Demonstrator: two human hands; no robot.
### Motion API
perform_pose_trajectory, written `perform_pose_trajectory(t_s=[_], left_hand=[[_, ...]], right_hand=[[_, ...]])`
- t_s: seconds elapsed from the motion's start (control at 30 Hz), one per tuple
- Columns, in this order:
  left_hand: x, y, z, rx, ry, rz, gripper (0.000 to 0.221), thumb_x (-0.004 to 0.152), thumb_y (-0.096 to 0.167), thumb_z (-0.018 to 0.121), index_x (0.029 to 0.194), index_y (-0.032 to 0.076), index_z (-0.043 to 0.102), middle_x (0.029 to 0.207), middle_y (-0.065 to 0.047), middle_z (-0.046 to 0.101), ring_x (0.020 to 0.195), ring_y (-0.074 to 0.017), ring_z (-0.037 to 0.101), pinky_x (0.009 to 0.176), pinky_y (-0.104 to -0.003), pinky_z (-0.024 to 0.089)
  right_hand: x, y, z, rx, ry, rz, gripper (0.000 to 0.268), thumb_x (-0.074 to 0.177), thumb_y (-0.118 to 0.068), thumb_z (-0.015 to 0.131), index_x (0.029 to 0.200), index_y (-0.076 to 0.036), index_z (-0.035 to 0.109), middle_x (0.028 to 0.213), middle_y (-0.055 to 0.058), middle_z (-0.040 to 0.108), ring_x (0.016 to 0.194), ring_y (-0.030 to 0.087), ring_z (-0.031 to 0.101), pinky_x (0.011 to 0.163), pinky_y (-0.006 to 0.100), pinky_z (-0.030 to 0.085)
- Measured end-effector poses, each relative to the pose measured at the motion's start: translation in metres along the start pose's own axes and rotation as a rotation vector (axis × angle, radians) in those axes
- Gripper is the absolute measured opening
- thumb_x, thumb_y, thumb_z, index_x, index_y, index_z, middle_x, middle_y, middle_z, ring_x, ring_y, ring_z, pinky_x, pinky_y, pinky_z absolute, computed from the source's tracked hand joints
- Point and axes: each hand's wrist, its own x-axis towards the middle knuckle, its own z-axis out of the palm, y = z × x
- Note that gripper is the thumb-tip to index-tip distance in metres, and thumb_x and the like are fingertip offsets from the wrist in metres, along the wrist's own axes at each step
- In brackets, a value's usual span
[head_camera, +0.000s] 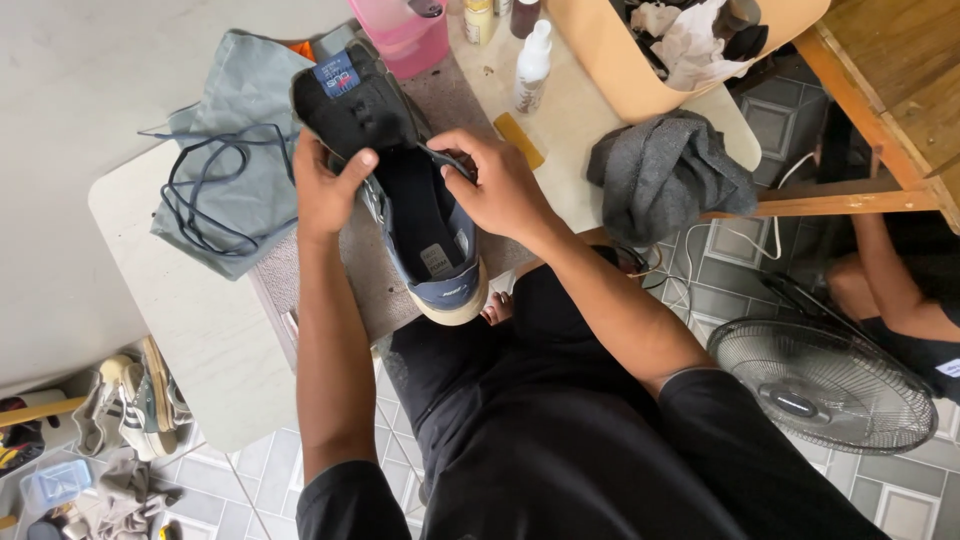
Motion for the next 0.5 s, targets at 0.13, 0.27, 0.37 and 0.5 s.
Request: perform_pose_trajectory(t_s=[0.13,0.27,0.37,0.5], left_hand=[[-0.008,-0.033,-0.01,0.022,-0.079,-0.009,0.098,0.088,0.002,0.09,0.162,0.008,0.027,0.156,-0.021,0.044,0.139,-0.0431,0.048,0.113,-0.058,0.04],[-0.011,-0.037,-0.024,-0.061,-0.114,-0.06,0.092,0.083,-0.011,0.077,0.161,0.012,0.033,0.151,-0.014,0.05,0.136,-0.0309,0.05,0.113,-0.053,0.039],[0.0,0.002,-0.022,-0.187,-0.134,-0.11,0.076,0.078,-0.014,0.071,0.144,0.013,0.046,0.135,-0.007,0.055,0.124,-0.0213,0.055,0.106,-0.044,0.044],[-0.002,0.007,-0.021,-0.385,-0.102,-0.197,0.068,0.069,-0.023,0.064,0.127,0.009,0.049,0.105,-0.005,0.056,0.1,-0.0191,0.066,0.082,-0.03,0.054]], right_hand=[[-0.001,0.003,0.005,-0.02,0.01,-0.005,0.027,0.093,-0.011,0.068,0.119,-0.014,0.072,0.098,0.014,0.077,0.076,0.029,0.075,0.06,0.036,0.061],[0.001,0.0,0.0,0.039,-0.012,0.016,0.026,0.092,-0.008,0.068,0.116,-0.012,0.074,0.095,0.015,0.077,0.076,0.029,0.075,0.062,0.036,0.061],[0.003,0.004,-0.005,0.13,-0.01,0.064,0.024,0.092,-0.006,0.067,0.115,-0.01,0.074,0.094,0.015,0.077,0.078,0.03,0.075,0.065,0.037,0.061],[-0.002,0.029,0.005,0.268,0.01,0.147,0.025,0.092,-0.008,0.067,0.116,-0.013,0.073,0.098,0.011,0.077,0.082,0.023,0.075,0.068,0.035,0.061]])
